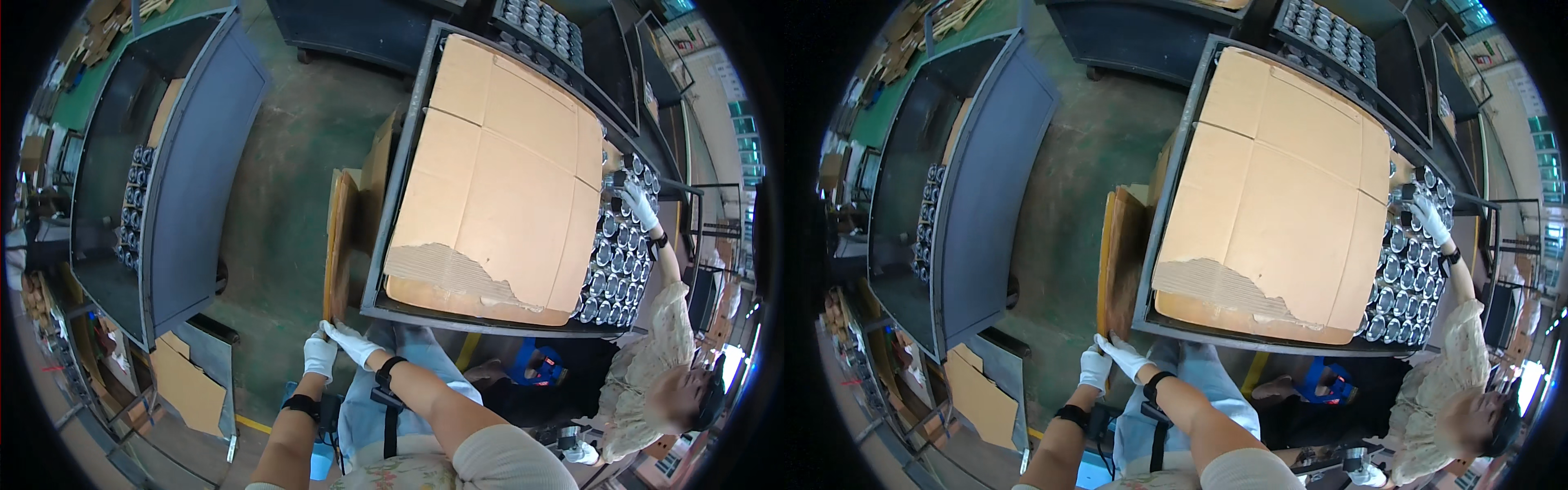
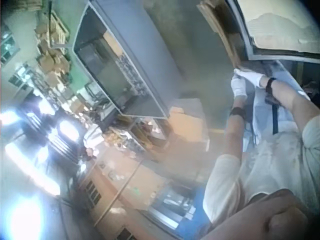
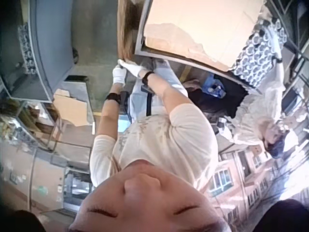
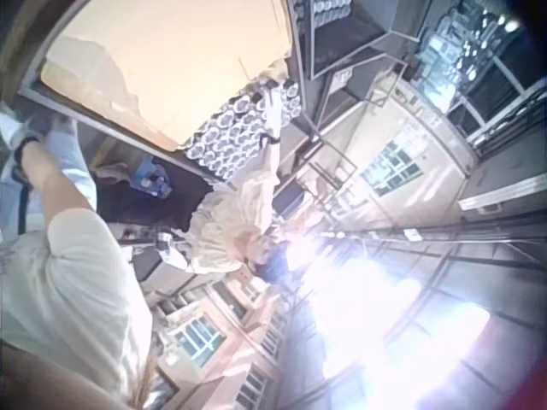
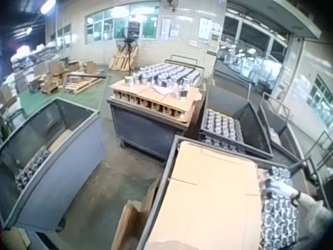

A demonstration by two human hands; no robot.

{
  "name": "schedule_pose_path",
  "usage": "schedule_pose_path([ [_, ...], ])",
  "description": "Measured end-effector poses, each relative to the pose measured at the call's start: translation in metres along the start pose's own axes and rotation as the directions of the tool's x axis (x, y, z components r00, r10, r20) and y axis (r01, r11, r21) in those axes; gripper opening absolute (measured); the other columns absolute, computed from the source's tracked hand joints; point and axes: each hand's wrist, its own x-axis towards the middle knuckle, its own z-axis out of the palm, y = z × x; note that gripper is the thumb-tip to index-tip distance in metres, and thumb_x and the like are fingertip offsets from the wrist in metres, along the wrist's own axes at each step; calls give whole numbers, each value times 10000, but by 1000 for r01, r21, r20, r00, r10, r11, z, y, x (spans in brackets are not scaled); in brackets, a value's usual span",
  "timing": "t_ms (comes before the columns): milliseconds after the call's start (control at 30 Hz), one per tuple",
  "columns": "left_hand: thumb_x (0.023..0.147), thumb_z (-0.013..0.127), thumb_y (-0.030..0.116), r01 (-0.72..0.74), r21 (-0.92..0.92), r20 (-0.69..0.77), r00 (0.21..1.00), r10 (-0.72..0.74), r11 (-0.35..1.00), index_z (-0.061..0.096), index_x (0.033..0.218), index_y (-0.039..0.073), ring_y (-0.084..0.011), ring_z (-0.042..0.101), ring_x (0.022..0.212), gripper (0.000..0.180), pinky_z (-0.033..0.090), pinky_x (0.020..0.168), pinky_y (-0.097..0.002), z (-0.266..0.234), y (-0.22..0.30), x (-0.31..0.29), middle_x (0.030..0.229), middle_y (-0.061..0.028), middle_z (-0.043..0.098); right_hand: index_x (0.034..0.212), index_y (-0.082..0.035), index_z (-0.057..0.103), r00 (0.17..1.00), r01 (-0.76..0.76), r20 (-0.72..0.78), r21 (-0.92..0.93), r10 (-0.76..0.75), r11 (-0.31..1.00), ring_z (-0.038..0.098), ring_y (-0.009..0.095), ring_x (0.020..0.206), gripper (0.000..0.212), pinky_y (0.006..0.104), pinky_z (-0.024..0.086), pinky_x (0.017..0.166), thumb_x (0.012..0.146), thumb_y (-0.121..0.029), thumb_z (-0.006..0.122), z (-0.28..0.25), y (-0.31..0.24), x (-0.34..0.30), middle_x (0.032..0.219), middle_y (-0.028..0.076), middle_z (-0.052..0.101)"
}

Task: Organize and pack metal engine pistons into shipping containers with coworkers.

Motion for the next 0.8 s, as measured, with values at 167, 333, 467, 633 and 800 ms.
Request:
schedule_pose_path([
  [167,826,595,250,-95,-90,-140,987,81,991,630,1055,4,-367,641,853,338,516,741,-404,-9,63,21,920,-223,655,1369,-20,370,959,-210,-26,600,281,772,402,321,1259,738,388,354,1018,917,-600,318,-4,52,22,1356,193,429],
  [333,839,591,284,-249,-26,-170,955,242,968,635,1046,27,-373,642,821,333,520,716,-412,3,159,42,870,-220,656,1326,-32,422,927,247,-328,167,-183,954,384,251,1284,590,330,330,1027,922,-461,440,-2,176,77,1355,167,441],
  [467,846,588,268,-150,369,-199,951,236,917,648,975,32,-394,631,790,275,513,674,-434,-16,128,69,829,-221,649,1327,-1,403,929,-19,-301,548,218,836,416,319,1262,621,350,334,1028,910,-458,460,56,142,88,1357,178,448],
  [633,825,651,181,-253,238,-284,905,316,938,644,942,-11,-331,664,746,225,511,659,-399,-53,86,84,823,-187,675,1418,-67,290,959,-193,-128,359,253,913,269,234,1360,761,347,255,1088,876,-577,443,29,61,36,1488,99,272],
  [800,824,662,169,-458,96,-199,861,468,884,616,934,-68,-302,664,704,266,513,635,-379,-67,74,108,811,-192,675,1373,-103,392,811,-168,-404,530,422,831,408,289,1278,761,377,327,1046,809,-588,553,84,119,101,1386,138,430],
])
